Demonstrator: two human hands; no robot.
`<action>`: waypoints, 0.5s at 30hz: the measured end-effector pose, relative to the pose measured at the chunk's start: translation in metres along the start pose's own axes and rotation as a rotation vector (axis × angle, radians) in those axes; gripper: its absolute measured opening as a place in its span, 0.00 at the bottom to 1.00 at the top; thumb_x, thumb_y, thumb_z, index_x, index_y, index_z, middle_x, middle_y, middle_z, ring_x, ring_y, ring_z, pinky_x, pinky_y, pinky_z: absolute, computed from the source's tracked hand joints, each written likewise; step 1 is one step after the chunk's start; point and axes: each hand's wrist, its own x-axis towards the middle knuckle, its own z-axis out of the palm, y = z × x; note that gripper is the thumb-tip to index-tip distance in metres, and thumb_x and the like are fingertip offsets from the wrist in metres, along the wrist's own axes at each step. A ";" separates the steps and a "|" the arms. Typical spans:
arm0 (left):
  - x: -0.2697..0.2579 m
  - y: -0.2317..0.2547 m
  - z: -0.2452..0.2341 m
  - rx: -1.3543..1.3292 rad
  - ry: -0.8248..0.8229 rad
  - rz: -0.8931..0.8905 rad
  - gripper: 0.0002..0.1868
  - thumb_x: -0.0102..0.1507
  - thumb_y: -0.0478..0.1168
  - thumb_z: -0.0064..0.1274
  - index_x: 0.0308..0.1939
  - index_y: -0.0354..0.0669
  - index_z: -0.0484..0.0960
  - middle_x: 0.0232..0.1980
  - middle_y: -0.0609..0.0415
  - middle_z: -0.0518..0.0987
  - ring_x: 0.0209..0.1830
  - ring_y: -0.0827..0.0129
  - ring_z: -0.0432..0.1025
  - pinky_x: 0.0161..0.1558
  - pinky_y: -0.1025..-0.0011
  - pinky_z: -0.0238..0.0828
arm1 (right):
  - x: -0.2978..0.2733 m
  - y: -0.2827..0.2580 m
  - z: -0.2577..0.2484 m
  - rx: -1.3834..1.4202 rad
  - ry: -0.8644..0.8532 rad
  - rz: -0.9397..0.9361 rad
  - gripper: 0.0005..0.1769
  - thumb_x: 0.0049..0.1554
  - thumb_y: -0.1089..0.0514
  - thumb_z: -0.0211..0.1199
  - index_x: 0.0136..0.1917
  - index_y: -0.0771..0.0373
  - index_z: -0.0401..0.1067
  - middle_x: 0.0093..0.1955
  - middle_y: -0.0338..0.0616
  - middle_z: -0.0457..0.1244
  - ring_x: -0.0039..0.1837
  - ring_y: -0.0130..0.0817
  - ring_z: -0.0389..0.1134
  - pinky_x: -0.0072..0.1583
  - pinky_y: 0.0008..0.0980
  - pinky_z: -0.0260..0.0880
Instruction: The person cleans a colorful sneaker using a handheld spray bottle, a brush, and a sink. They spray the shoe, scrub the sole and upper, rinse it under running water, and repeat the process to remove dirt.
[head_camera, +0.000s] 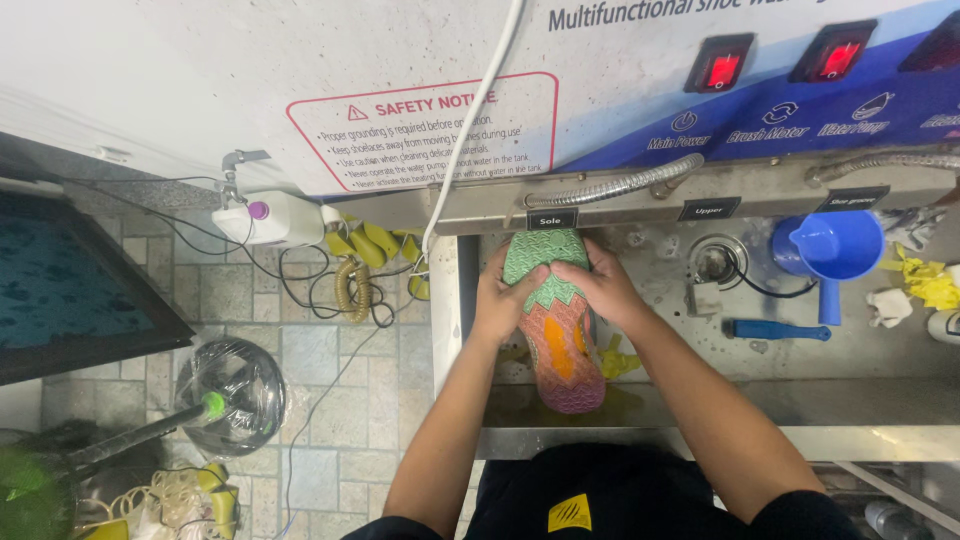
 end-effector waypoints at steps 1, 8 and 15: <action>0.002 -0.001 -0.001 0.002 -0.003 -0.002 0.28 0.62 0.35 0.63 0.64 0.31 0.73 0.55 0.48 0.81 0.53 0.69 0.76 0.56 0.69 0.74 | 0.002 0.000 0.000 0.011 0.005 -0.014 0.19 0.59 0.53 0.65 0.62 0.62 0.72 0.53 0.37 0.70 0.54 0.25 0.70 0.56 0.29 0.72; 0.023 -0.015 -0.007 -0.027 0.074 -0.134 0.22 0.61 0.35 0.63 0.58 0.31 0.77 0.50 0.47 0.84 0.48 0.66 0.79 0.52 0.67 0.77 | 0.018 -0.003 0.000 0.075 0.037 0.075 0.16 0.60 0.54 0.65 0.59 0.63 0.74 0.52 0.39 0.71 0.52 0.27 0.71 0.55 0.32 0.72; 0.022 -0.026 -0.011 -0.081 0.019 -0.079 0.21 0.62 0.35 0.63 0.58 0.33 0.77 0.51 0.49 0.83 0.49 0.68 0.77 0.53 0.67 0.75 | 0.017 -0.008 -0.002 -0.065 0.029 -0.021 0.16 0.59 0.55 0.65 0.58 0.62 0.74 0.51 0.39 0.71 0.52 0.26 0.71 0.56 0.30 0.73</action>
